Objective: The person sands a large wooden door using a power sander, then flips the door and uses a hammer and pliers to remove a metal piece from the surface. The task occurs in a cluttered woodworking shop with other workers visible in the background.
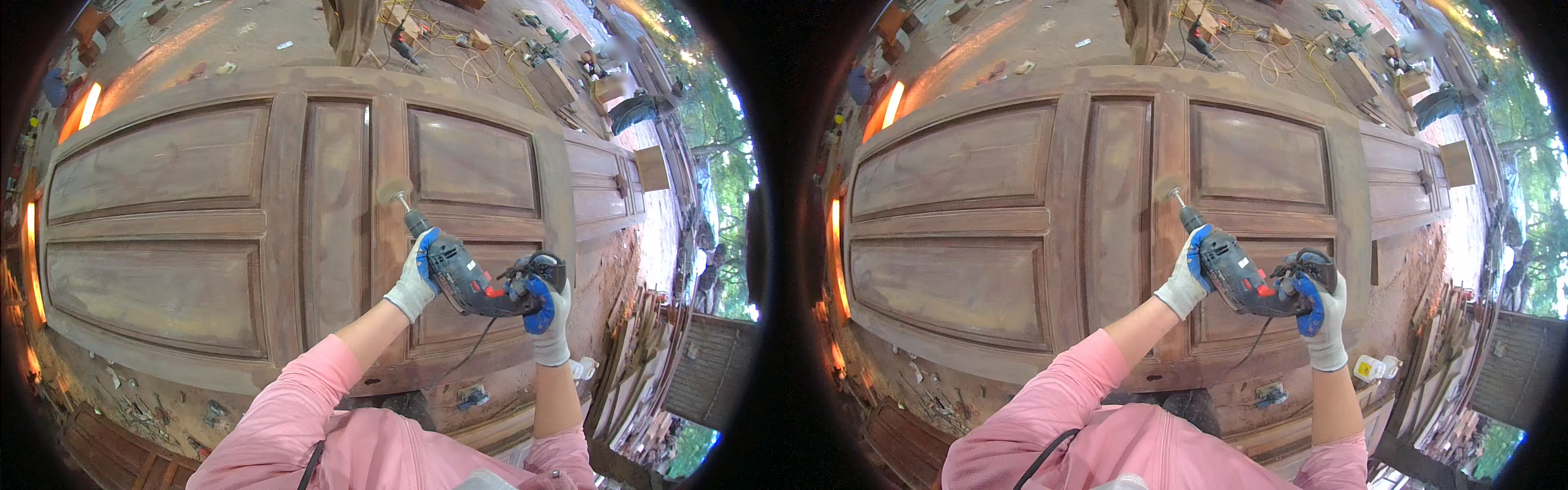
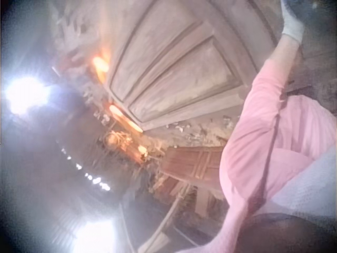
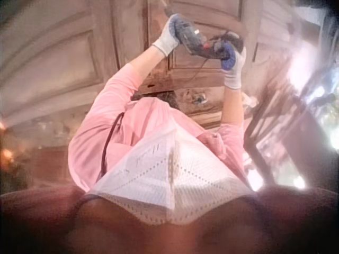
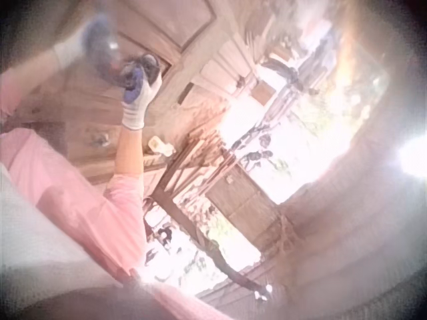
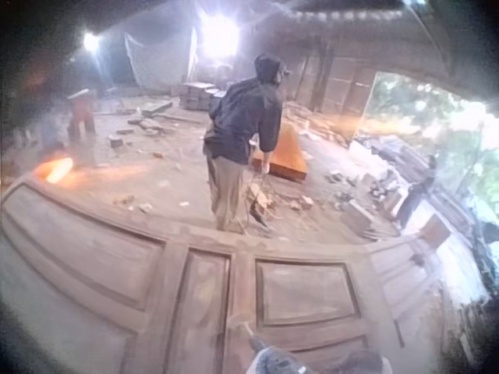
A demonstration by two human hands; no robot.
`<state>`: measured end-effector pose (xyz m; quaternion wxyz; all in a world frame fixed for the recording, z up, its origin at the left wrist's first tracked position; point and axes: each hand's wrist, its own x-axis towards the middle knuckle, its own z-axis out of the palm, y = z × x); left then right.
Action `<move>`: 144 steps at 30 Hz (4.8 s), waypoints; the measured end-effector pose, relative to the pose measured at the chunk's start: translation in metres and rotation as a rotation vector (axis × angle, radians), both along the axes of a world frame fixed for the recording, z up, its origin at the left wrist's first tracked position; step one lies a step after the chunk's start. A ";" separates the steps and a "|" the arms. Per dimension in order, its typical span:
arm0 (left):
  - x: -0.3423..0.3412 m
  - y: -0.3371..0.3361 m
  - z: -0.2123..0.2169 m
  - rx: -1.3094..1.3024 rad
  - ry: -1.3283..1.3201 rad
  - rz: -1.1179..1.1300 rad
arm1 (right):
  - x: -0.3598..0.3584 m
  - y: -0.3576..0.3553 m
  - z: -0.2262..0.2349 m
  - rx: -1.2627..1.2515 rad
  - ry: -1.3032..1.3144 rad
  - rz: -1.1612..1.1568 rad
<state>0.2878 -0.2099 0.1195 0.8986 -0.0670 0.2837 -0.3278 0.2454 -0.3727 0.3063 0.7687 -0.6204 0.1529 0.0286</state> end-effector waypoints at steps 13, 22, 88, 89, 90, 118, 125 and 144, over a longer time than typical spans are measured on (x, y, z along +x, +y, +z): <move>0.147 0.004 -0.014 0.044 -0.158 0.351 | 0.172 0.025 0.003 -0.159 -0.046 0.204; 0.204 -0.003 -0.069 0.110 -0.158 0.418 | 0.210 0.024 -0.065 -0.238 -0.233 0.056; -0.113 -0.102 -0.048 0.224 0.089 0.961 | -0.017 -0.059 -0.032 -0.611 -0.405 0.898; -0.120 -0.102 -0.047 0.221 0.082 0.960 | -0.023 -0.063 -0.034 -0.596 -0.419 0.902; -0.132 -0.103 -0.046 0.202 0.095 0.948 | -0.028 -0.067 -0.036 -0.607 -0.435 0.924; 0.232 0.084 -0.080 0.312 -0.157 0.743 | 0.260 0.109 -0.098 -0.191 -0.392 0.512; 0.212 0.061 -0.079 0.239 -0.193 0.877 | 0.253 0.097 -0.079 -0.353 -0.358 0.648; -0.022 0.020 -0.060 0.173 0.021 1.188 | 0.074 0.070 -0.041 -0.372 -0.257 0.939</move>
